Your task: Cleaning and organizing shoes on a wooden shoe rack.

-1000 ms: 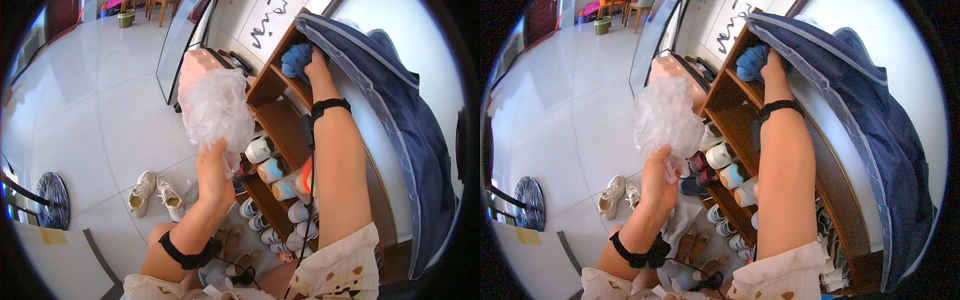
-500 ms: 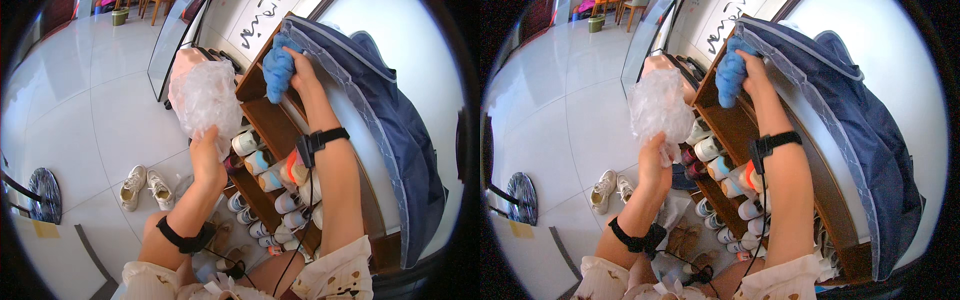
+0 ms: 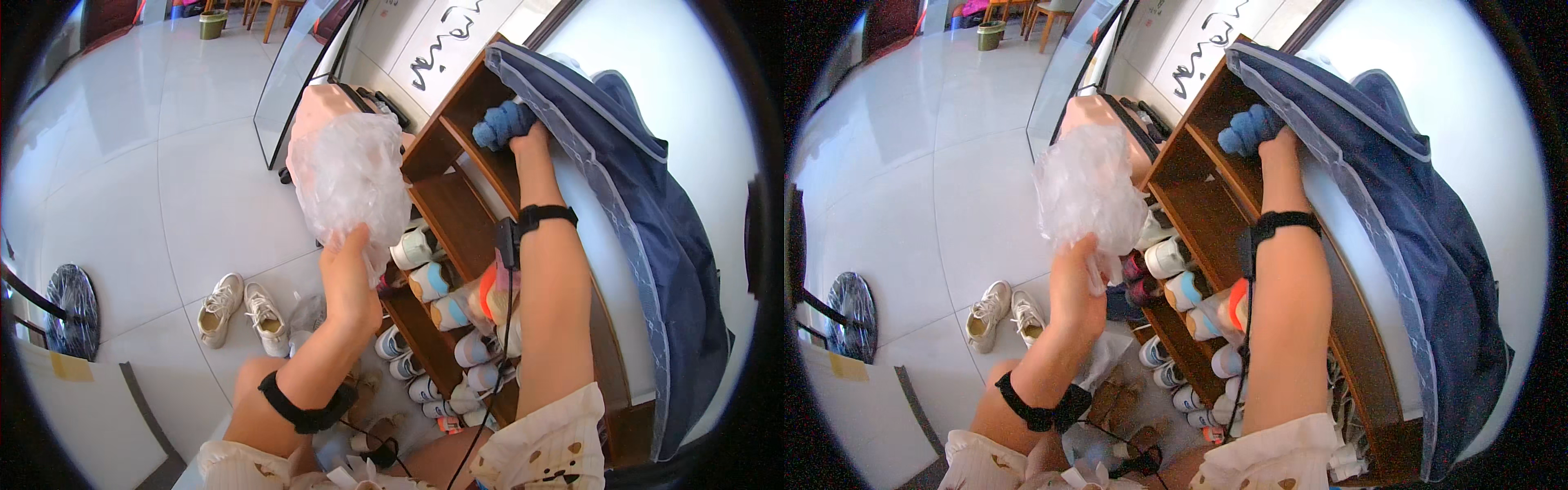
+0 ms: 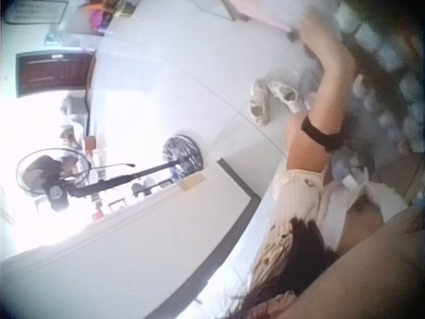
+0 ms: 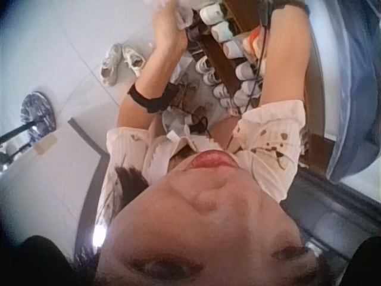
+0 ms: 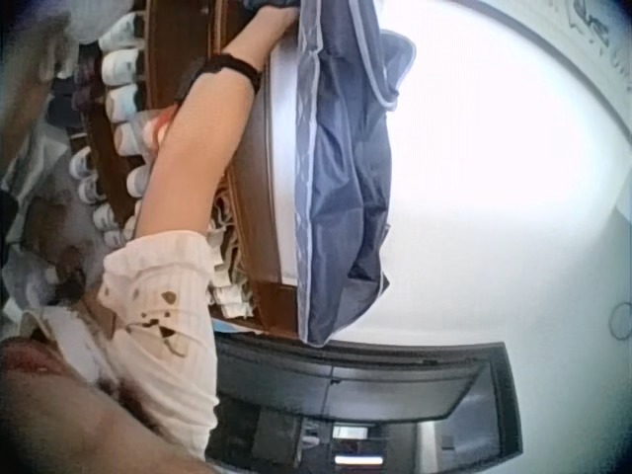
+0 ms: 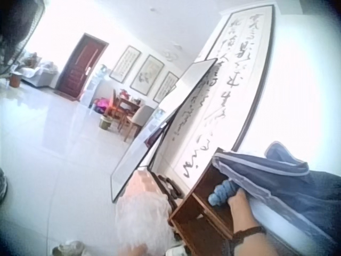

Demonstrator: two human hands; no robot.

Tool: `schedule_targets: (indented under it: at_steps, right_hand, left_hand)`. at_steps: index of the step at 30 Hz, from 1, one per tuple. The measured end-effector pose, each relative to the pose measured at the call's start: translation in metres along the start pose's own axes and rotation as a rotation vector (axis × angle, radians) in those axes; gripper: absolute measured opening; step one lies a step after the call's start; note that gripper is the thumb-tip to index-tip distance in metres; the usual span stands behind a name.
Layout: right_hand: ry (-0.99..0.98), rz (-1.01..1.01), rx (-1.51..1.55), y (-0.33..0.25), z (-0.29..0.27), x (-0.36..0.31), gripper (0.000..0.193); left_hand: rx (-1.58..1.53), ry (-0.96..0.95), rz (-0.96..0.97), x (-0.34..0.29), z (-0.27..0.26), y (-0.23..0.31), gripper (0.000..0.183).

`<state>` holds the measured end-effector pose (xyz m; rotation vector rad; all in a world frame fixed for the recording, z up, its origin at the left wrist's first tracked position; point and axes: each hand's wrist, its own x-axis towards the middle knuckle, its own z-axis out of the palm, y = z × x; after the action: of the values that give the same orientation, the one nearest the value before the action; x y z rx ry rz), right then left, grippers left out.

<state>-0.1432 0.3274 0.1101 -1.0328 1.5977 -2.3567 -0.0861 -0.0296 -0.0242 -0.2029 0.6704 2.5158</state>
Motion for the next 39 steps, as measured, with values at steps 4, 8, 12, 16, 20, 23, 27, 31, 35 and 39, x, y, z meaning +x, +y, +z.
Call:
schedule_targets:
  at_steps: [4,8,12,16,20,23,27,31,35,39]
  right_hand:
    - [1.487,-0.219,-0.278,0.026,-0.033,0.029,0.035]
    - [1.550,-0.135,-0.325,0.025,-0.031,0.024,0.029]
    - [0.865,0.002,-0.083,0.046,-0.008,0.028,0.029]
    - [1.268,-0.096,-0.220,0.054,0.047,0.045,0.023]
    - [1.234,-0.102,-0.241,0.057,0.071,0.040,0.020]
    - [1.210,-0.065,-0.120,0.062,0.098,0.031,0.024]
    - [1.054,-0.316,-0.094,0.053,0.111,0.000,0.031]
    - [1.389,-0.543,-0.328,0.029,0.130,-0.019,0.030]
    - [1.694,-0.378,-0.928,0.032,0.147,-0.006,0.041]
    - [1.300,0.684,-1.561,0.023,0.054,-0.017,0.063]
  left_hand:
    - [0.026,-0.048,0.047,0.003,-0.003,0.000,0.013]
    - [-0.010,0.022,0.008,-0.003,0.009,0.003,0.009]
    - [0.053,-0.056,0.035,0.011,-0.004,-0.006,0.010]
    - [0.024,-0.080,0.022,0.001,0.006,-0.013,0.010]
    - [0.013,-0.077,0.025,0.001,0.012,-0.019,0.011]
    - [0.013,-0.028,0.003,0.004,0.010,-0.022,0.033]
    - [-0.005,-0.037,-0.021,0.004,0.008,-0.027,0.033]
    - [0.058,-0.022,-0.061,-0.001,0.010,-0.019,0.033]
    - [0.050,-0.063,-0.008,0.007,0.004,-0.017,0.034]
    - [0.099,-0.096,0.018,0.001,0.014,-0.018,0.013]
